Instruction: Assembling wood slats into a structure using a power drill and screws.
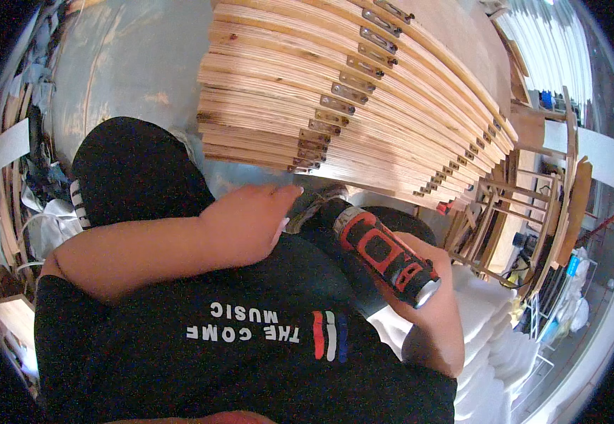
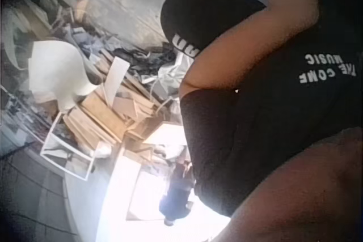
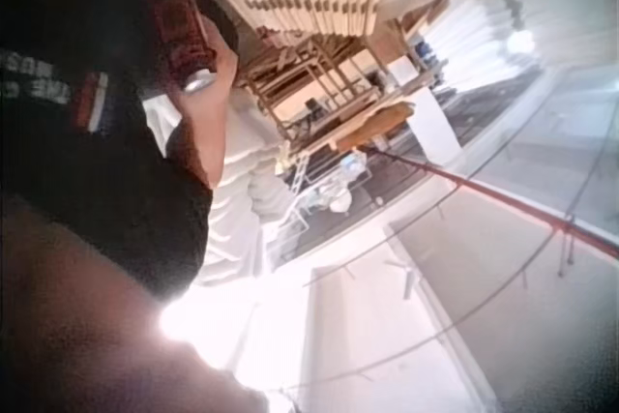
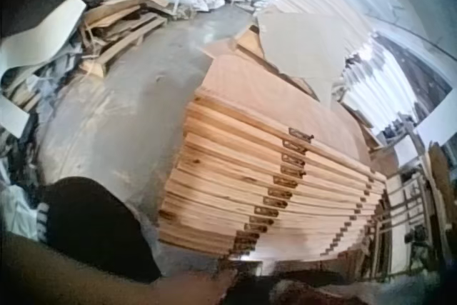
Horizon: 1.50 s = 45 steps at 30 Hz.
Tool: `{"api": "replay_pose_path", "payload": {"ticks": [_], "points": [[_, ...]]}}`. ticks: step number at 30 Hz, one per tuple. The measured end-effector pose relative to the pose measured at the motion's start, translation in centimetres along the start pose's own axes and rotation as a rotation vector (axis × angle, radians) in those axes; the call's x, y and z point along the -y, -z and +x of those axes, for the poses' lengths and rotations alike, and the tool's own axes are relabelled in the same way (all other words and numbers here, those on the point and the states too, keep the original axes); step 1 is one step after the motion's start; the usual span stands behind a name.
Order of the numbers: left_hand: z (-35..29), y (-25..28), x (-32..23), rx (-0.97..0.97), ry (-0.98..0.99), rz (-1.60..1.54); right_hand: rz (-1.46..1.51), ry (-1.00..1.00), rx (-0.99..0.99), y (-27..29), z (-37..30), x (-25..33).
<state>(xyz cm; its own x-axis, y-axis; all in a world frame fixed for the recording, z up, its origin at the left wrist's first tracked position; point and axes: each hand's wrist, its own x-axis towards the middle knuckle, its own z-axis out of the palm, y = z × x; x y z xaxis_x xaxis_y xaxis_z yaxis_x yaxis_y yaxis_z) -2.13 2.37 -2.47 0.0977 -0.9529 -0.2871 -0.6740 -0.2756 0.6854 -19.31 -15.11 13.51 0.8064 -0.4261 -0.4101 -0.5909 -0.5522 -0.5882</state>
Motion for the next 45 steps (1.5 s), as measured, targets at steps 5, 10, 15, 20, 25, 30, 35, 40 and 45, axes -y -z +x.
{"api": "replay_pose_path", "payload": {"ticks": [5, 10, 15, 20, 25, 30, 35, 40, 45], "points": [[0.9, -1.6, 0.7, 0.04, 0.184, -1.015, 0.015, -0.078, -0.054, -1.5, -1.4, -1.3], [0.9, -0.4, -0.4, 0.041, 0.359, -1.519, 0.091, -0.043, -0.019, -1.8, -2.1, -1.8], [0.5, 0.6, -0.7, 0.046, 0.361, -1.483, 0.032, 0.063, -0.013, -1.6, -2.3, -2.1], [0.4, 0.7, -0.2, -0.038, 0.272, -1.483, -0.16, 0.173, 0.002, -1.4, -2.4, -1.6], [0.4, 0.3, -0.2, -0.045, 0.24, -1.613, -0.204, 0.209, -0.008, -1.6, -2.4, -2.4], [0.3, 0.0, 0.0, -0.049, 0.213, -1.691, -0.159, 0.155, -0.027, -1.7, -2.6, -2.0], [0.1, 0.5, -0.5, 0.019, 0.24, -1.673, -0.165, 0.179, -0.038, -1.6, -2.7, -2.5], [-0.1, 1.1, -0.5, 0.076, 0.208, -1.606, -0.149, 0.212, -0.032, -1.4, -2.5, -2.6], [-0.3, 1.2, -0.2, 0.079, 0.145, -1.478, -0.094, 0.115, 0.017, -1.0, -2.7, -2.7]]}}
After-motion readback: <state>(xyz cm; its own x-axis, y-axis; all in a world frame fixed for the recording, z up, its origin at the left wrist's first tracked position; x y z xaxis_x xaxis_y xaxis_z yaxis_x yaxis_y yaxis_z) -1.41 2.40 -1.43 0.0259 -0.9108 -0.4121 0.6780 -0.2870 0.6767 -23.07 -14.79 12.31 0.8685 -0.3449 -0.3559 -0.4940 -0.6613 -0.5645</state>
